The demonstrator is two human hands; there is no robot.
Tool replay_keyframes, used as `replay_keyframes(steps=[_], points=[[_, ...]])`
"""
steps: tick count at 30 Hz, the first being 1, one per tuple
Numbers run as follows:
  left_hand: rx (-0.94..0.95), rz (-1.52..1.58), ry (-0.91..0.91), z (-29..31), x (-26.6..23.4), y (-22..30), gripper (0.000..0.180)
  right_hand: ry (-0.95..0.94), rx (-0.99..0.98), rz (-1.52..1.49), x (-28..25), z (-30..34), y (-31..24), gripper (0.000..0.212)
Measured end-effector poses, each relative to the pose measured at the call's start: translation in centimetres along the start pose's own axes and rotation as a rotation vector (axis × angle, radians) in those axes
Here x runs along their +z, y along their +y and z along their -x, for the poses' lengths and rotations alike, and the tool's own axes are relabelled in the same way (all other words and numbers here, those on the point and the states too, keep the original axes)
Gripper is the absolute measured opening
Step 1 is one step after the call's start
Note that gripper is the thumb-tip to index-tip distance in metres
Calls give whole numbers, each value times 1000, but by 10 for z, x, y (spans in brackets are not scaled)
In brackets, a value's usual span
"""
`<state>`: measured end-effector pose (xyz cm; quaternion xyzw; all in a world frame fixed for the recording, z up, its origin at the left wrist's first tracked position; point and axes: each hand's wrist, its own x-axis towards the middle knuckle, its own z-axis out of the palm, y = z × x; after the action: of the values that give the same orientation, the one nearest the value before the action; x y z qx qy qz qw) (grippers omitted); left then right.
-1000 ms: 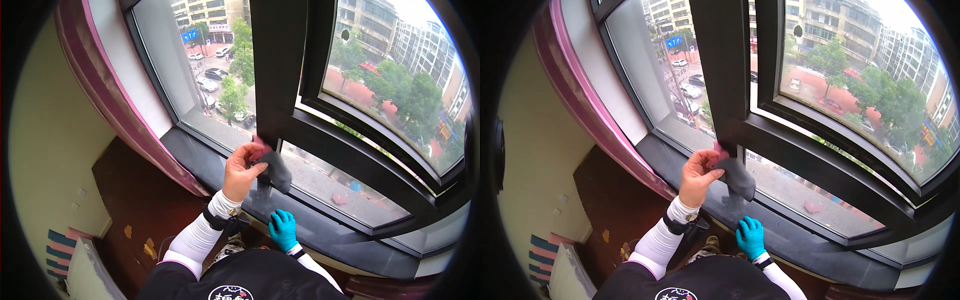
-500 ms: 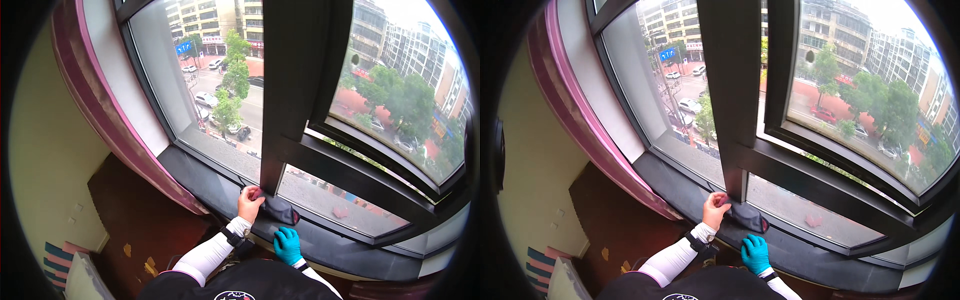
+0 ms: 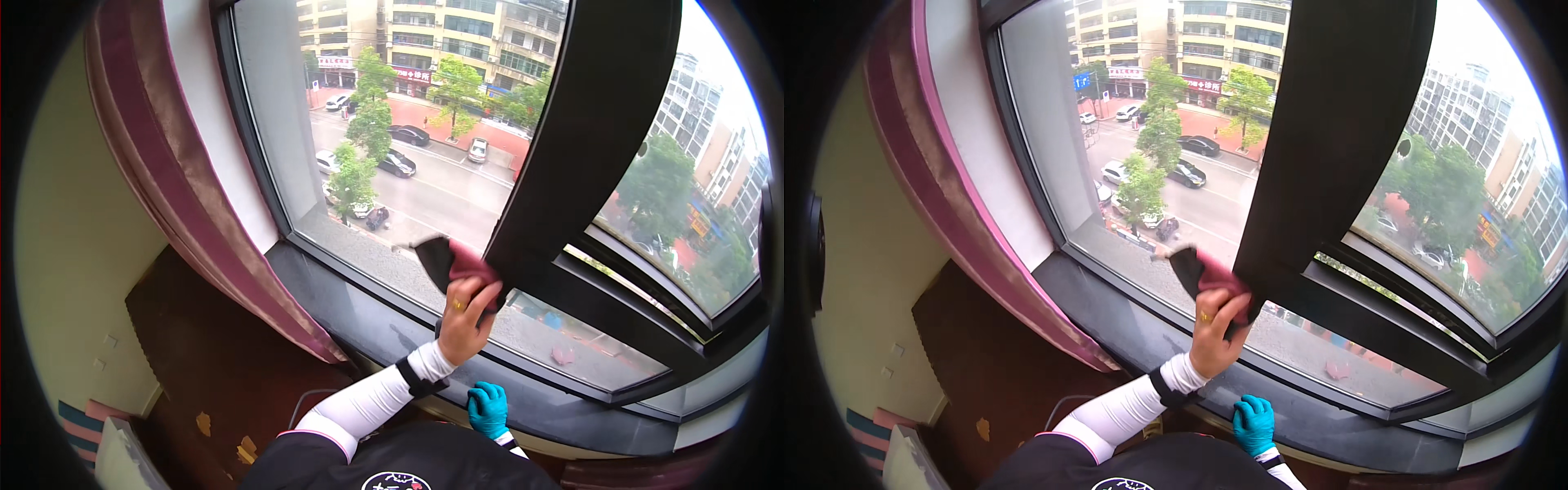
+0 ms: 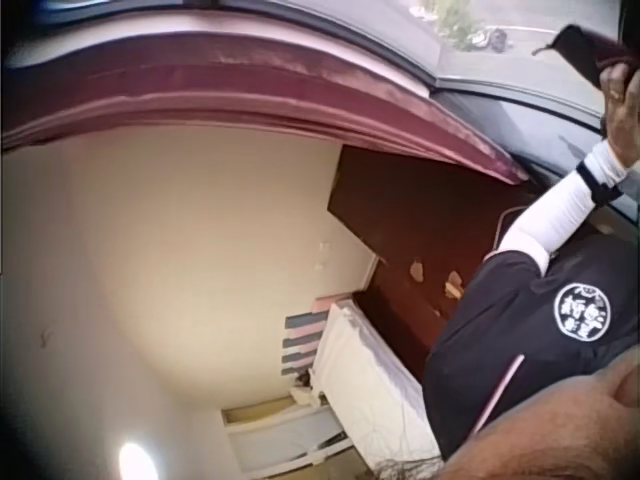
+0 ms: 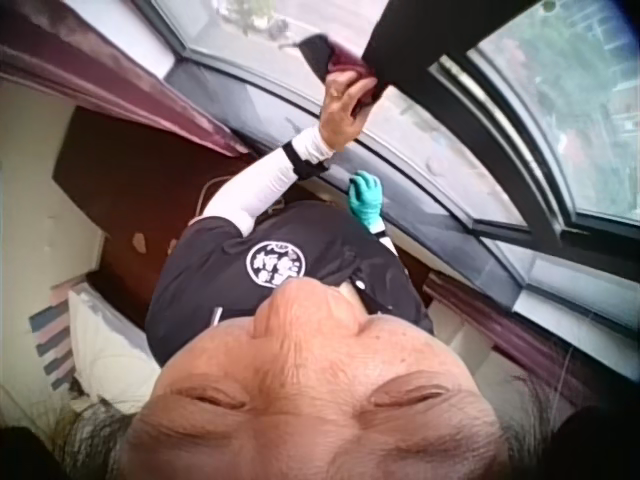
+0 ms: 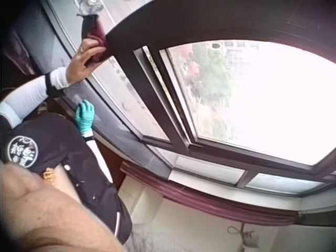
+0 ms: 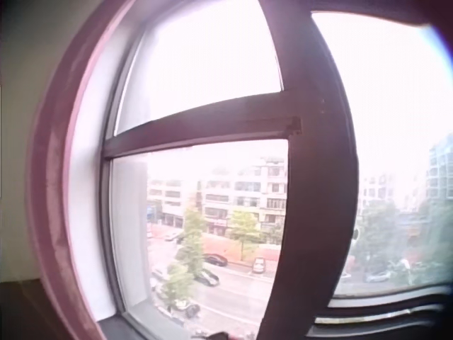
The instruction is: Wiping down the tops of various pieces of furniture including a storage box, a window sill, and a table using a cleaning cloth.
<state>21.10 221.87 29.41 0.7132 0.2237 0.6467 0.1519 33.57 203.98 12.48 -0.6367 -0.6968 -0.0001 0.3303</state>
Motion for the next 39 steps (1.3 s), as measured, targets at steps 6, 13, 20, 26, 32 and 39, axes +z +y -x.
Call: replay_keyframes(steps=[6,13,20,26,32,39], points=[[-391,184,-232,91,-6,-55,41,-35,74,86,13,-14,-15,36],[-166,601,65,-61,-21,-1,45,-236,-58,153,44,-44,-35,64],[294,268,10,-116,-14,4,58,-450,-112,254,58,-57,-42,62],[-41,290,-147,13,-6,-52,81,-446,-137,273,66,-47,-29,63],[65,193,-154,-2,-16,-63,55,-500,-110,278,59,-52,-34,78],[400,-37,-165,-165,-41,-30,82,-541,-71,287,52,-64,-47,79]])
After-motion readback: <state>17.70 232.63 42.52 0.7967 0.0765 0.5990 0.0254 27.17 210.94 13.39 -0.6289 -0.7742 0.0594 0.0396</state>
